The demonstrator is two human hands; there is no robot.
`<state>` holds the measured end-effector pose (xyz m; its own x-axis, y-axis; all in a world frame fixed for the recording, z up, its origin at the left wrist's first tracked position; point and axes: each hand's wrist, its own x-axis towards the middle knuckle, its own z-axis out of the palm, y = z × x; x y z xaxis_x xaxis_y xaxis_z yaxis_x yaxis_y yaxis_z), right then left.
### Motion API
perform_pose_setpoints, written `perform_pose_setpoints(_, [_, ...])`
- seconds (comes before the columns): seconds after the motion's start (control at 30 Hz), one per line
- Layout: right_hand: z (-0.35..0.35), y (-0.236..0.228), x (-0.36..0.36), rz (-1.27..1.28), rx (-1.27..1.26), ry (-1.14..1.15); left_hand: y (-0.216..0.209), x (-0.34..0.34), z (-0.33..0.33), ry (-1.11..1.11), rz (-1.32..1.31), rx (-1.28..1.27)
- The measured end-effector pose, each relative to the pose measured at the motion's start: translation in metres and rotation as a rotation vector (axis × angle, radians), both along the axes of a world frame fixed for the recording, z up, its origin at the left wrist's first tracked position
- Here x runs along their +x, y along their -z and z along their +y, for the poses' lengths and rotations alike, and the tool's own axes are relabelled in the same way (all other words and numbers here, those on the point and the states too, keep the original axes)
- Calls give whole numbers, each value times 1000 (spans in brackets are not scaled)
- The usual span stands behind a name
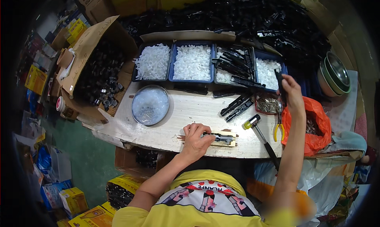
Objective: The person assembles small mechanical components by inserting pins into them, then tapping the pins with a hammer to secure them.
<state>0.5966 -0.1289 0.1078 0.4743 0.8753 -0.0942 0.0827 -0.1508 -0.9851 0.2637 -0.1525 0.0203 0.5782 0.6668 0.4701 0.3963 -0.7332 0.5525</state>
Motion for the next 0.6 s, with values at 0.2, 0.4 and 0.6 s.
perform_pose_setpoints(0.2, [-44, 18, -86, -447, 58, -260, -3, -16, -3, -79, -220, -245])
perform_pose_setpoints(0.4, [-62, 39, -164, -997, 129, -497, 3, -43, -2, -211, -255, -253])
perform_pose_setpoints(0.6, [-61, 49, -194, -1020, 158, -598, 10, -49, 2, -240, -240, -236])
